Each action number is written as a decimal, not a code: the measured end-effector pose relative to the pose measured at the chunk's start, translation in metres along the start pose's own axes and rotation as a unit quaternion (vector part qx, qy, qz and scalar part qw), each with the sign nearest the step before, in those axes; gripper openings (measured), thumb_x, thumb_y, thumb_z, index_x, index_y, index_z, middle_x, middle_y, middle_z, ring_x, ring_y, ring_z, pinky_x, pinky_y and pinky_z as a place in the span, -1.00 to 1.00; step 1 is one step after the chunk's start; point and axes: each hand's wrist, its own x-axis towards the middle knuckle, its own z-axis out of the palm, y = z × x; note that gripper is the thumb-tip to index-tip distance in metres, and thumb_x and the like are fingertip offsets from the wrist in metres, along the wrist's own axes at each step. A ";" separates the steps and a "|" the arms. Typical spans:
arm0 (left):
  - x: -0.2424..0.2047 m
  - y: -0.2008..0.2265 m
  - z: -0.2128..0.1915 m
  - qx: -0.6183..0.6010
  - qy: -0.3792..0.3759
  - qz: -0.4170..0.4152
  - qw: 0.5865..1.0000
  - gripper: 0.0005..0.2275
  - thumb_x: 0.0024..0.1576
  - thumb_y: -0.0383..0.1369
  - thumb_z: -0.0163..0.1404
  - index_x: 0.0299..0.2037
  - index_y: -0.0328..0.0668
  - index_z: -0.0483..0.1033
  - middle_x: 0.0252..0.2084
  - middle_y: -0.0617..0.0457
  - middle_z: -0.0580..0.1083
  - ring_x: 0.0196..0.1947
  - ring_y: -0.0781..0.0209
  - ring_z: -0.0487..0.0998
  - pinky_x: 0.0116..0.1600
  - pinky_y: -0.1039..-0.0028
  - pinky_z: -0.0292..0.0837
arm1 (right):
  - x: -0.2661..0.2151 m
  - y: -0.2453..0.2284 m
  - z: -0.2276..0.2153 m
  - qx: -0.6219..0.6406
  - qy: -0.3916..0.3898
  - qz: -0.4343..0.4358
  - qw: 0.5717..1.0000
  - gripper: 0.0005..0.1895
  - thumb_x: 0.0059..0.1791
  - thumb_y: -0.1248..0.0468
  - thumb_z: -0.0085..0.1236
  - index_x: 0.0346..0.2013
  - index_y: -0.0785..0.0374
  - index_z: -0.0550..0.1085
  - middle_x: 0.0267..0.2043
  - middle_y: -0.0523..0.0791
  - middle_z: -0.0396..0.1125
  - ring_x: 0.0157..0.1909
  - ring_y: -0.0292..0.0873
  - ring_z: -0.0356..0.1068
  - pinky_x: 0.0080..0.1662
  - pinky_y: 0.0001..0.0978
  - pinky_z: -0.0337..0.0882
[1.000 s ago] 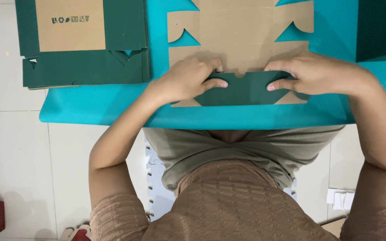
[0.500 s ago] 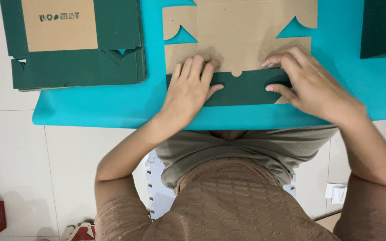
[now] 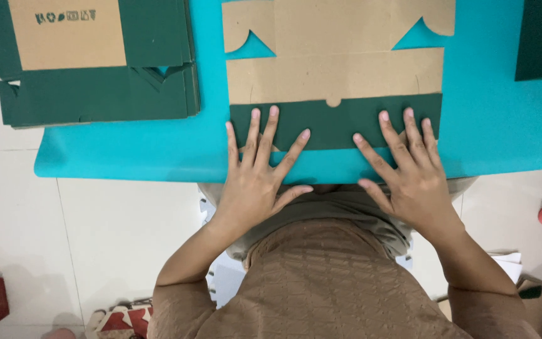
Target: The person folds flat green cardboard pieces into small rectangular boxes on a teal table. They fold the side flaps, tuck tabs, and close the lids, then stack the finished boxes to the right. The process is repeated for multiple units.
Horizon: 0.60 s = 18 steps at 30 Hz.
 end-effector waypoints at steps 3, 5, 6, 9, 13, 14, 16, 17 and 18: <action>0.004 0.006 -0.005 0.011 0.003 0.023 1.000 -0.17 0.24 0.39 -0.23 0.47 -0.07 -0.08 0.45 -0.35 -0.05 0.48 -0.27 -0.03 0.46 -0.19 -0.04 | 0.003 -0.004 -0.003 -0.040 0.019 -0.006 0.999 -0.42 0.14 -0.05 -0.15 0.41 0.09 0.25 0.47 0.16 0.00 0.45 0.40 0.01 0.36 0.34 0.11; 0.006 0.012 -0.004 0.002 0.007 0.027 1.000 -0.15 0.22 0.38 -0.25 0.46 -0.18 -0.05 0.46 -0.31 -0.05 0.48 -0.24 -0.04 0.47 -0.11 -0.05 | 0.005 -0.008 -0.004 -0.030 0.012 -0.002 0.999 -0.40 0.13 -0.08 -0.14 0.42 0.07 0.23 0.47 0.18 -0.03 0.46 0.43 -0.06 0.37 0.37 0.04; 0.008 0.015 -0.003 -0.009 0.007 0.030 0.999 -0.12 0.20 0.38 -0.27 0.45 -0.28 -0.03 0.47 -0.27 -0.04 0.48 -0.22 -0.06 0.49 -0.03 -0.06 | 0.007 -0.009 -0.003 -0.017 0.003 0.003 1.000 -0.38 0.11 -0.10 -0.14 0.42 0.06 0.21 0.48 0.20 -0.06 0.47 0.46 -0.12 0.38 0.39 -0.04; 0.013 0.022 0.000 0.016 0.012 0.021 1.000 -0.15 0.22 0.40 -0.28 0.47 -0.16 -0.01 0.46 -0.27 -0.04 0.46 -0.29 -0.04 0.44 -0.15 -0.03 | 0.016 -0.023 0.007 -0.047 0.005 -0.009 0.999 -0.35 0.13 -0.19 -0.22 0.44 0.00 0.18 0.47 0.22 -0.08 0.43 0.53 -0.11 0.32 0.47 0.03; 0.011 0.021 0.001 0.033 0.009 0.019 0.999 -0.18 0.25 0.38 -0.29 0.47 -0.11 -0.04 0.46 -0.26 -0.03 0.46 -0.27 -0.01 0.45 -0.10 -0.02 | 0.019 -0.028 0.006 -0.057 0.013 -0.001 0.998 -0.37 0.16 -0.16 -0.26 0.45 0.05 0.17 0.45 0.25 -0.06 0.43 0.49 -0.08 0.33 0.44 0.03; 0.011 0.020 0.000 0.028 0.008 0.023 0.999 -0.19 0.25 0.37 -0.27 0.48 -0.11 -0.04 0.46 -0.26 -0.04 0.46 -0.26 -0.02 0.46 -0.09 -0.03 | 0.020 -0.026 0.003 -0.046 0.012 -0.013 0.999 -0.39 0.15 -0.13 -0.25 0.43 0.05 0.20 0.45 0.21 -0.03 0.43 0.47 -0.07 0.34 0.42 0.03; 0.014 0.017 -0.001 0.024 0.009 0.030 0.999 -0.19 0.26 0.36 -0.26 0.48 -0.11 -0.05 0.47 -0.26 -0.05 0.47 -0.25 -0.04 0.46 -0.09 -0.04 | 0.023 -0.023 0.000 -0.036 0.015 -0.023 0.999 -0.41 0.15 -0.10 -0.25 0.41 0.06 0.24 0.45 0.18 0.00 0.44 0.44 -0.07 0.35 0.41 0.02; 0.016 0.017 -0.002 0.007 0.005 0.030 1.000 -0.17 0.24 0.36 -0.29 0.47 -0.17 -0.04 0.47 -0.27 -0.06 0.47 -0.25 -0.06 0.47 -0.10 -0.08 | 0.024 -0.022 0.000 -0.028 0.010 -0.023 0.999 -0.43 0.14 -0.06 -0.21 0.41 0.06 0.24 0.46 0.17 -0.01 0.45 0.42 -0.07 0.35 0.39 0.02; 0.017 0.017 -0.003 -0.011 0.002 0.031 0.999 -0.14 0.22 0.37 -0.32 0.47 -0.23 -0.03 0.47 -0.28 -0.08 0.48 -0.25 -0.08 0.47 -0.12 -0.11 | 0.024 -0.023 0.000 -0.021 0.006 -0.023 1.000 -0.44 0.13 -0.02 -0.18 0.40 0.06 0.25 0.46 0.16 -0.02 0.46 0.41 -0.07 0.36 0.37 0.02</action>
